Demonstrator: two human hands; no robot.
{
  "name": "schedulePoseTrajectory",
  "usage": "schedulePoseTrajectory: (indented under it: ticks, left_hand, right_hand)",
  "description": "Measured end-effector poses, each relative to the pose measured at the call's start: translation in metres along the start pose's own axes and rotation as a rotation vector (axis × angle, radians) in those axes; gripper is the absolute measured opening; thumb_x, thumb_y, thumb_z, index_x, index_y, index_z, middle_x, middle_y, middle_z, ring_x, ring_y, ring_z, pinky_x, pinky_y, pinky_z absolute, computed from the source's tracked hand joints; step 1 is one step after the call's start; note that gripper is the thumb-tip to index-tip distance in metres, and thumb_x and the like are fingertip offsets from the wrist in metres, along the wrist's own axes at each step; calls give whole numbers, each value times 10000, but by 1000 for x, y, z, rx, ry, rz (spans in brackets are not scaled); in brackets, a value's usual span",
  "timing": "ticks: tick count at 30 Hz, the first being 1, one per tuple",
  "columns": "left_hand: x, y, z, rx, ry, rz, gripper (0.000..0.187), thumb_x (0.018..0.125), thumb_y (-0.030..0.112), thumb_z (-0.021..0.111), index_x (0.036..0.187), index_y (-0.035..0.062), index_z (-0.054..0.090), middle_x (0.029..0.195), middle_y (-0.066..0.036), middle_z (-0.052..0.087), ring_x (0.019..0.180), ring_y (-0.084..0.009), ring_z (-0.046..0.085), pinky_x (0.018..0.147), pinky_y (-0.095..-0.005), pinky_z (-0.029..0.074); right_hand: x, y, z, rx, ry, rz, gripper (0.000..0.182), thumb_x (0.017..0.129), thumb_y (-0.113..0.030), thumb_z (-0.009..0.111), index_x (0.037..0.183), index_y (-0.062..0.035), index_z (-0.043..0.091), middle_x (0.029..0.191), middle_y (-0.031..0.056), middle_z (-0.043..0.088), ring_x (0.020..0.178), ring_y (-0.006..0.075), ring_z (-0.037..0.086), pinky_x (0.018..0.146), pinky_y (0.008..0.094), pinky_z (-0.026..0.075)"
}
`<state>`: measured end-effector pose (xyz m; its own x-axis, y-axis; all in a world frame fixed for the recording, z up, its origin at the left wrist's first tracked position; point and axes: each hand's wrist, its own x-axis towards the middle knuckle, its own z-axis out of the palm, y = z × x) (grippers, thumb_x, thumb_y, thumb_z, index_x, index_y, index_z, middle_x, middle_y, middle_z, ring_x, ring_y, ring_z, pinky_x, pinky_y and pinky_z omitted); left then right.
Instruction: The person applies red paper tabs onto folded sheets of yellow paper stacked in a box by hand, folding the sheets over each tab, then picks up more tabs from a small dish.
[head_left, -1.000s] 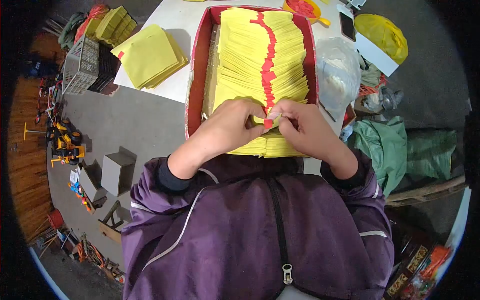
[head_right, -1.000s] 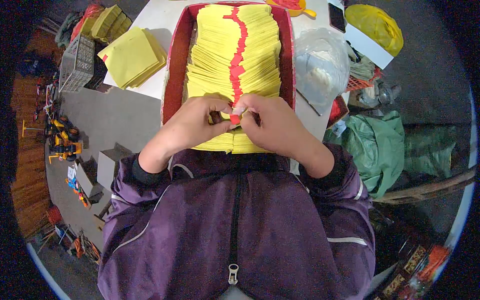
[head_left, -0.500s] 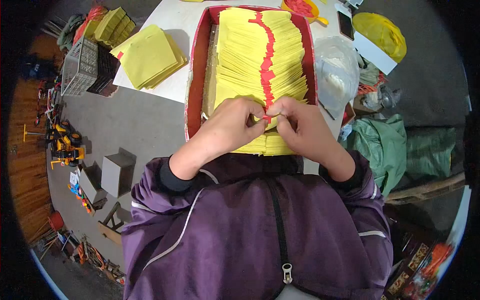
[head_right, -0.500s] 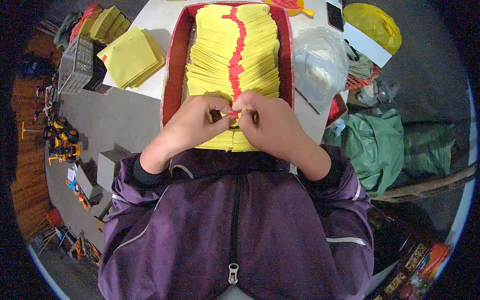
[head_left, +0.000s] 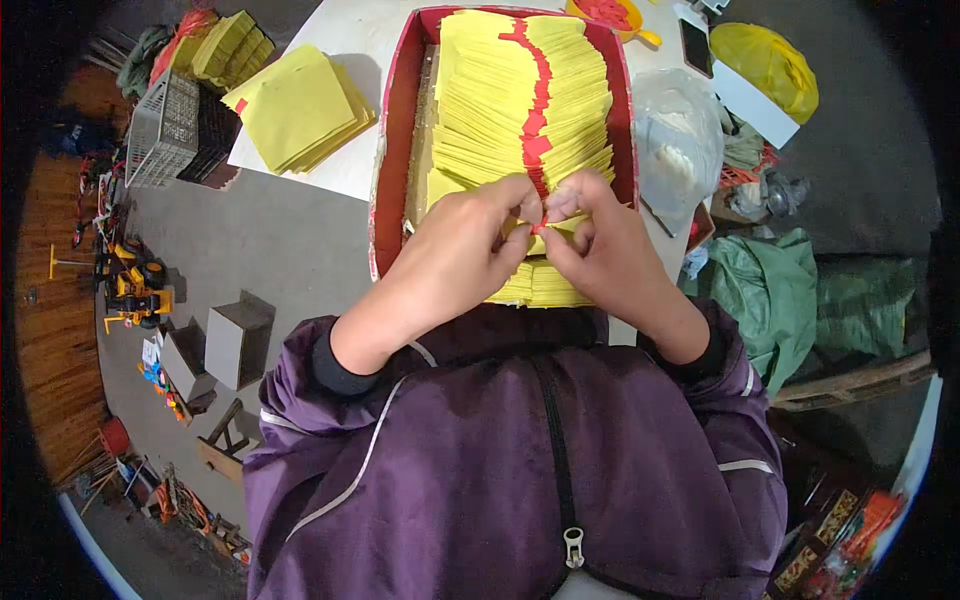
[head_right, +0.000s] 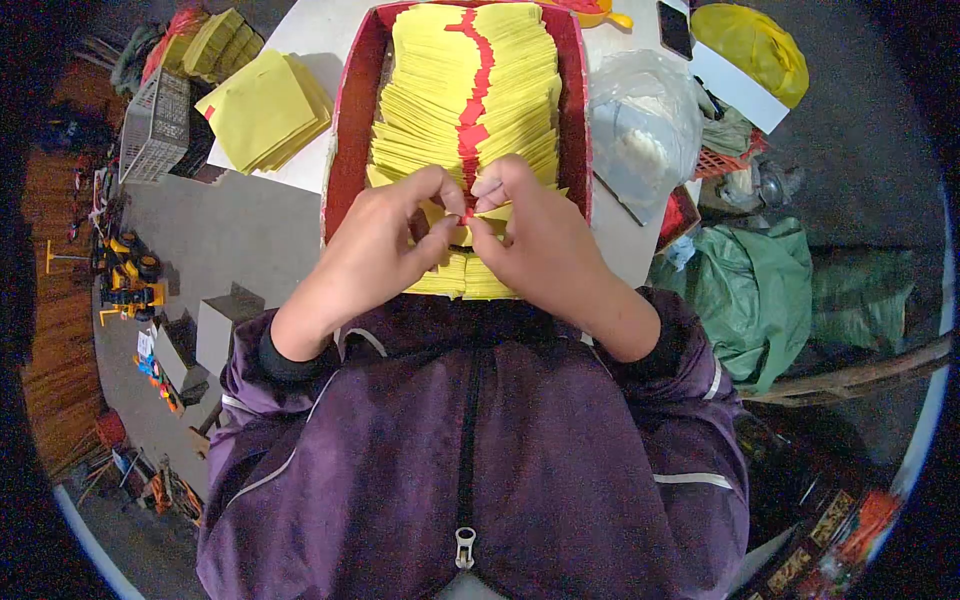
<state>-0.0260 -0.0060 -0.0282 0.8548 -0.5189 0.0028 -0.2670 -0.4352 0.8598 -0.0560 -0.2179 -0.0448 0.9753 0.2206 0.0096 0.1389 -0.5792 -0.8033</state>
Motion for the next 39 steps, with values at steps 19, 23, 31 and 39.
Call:
schedulePoseTrajectory:
  ticks: [19,23,31,39]
  left_hand:
    - [9,-14,4,317,67,53,282,840,67,761,1111,9,708,1064,-110,741,808,-297,662,757,-379,529]
    - [8,-15,2,293,46,21,263,839,62,759,1093,9,713,1045,-110,738,791,-293,653,741,-378,524]
    - [5,-6,-7,243,61,-12,191,853,66,724,1031,-1,700,1016,-129,716,861,-353,686,755,-435,533]
    - [-6,2,-10,234,25,-35,154,837,45,747,980,-3,714,969,-122,708,795,-347,682,730,-422,536]
  right_hand:
    - [-13,-39,-33,-123,-569,228,157,874,-19,670,1030,-35,677,1008,70,663,717,161,571,636,265,454]
    - [-14,-16,-9,-273,-95,-222,153,874,-23,656,1021,-29,701,951,71,661,699,172,557,640,278,453]
    - [-7,-4,-9,-340,-175,-262,75,852,-31,685,919,-37,720,850,46,627,693,204,542,641,320,444]
    - [-2,-2,-9,-184,-191,-7,89,866,-60,718,954,-53,712,905,36,634,753,226,559,671,323,448]
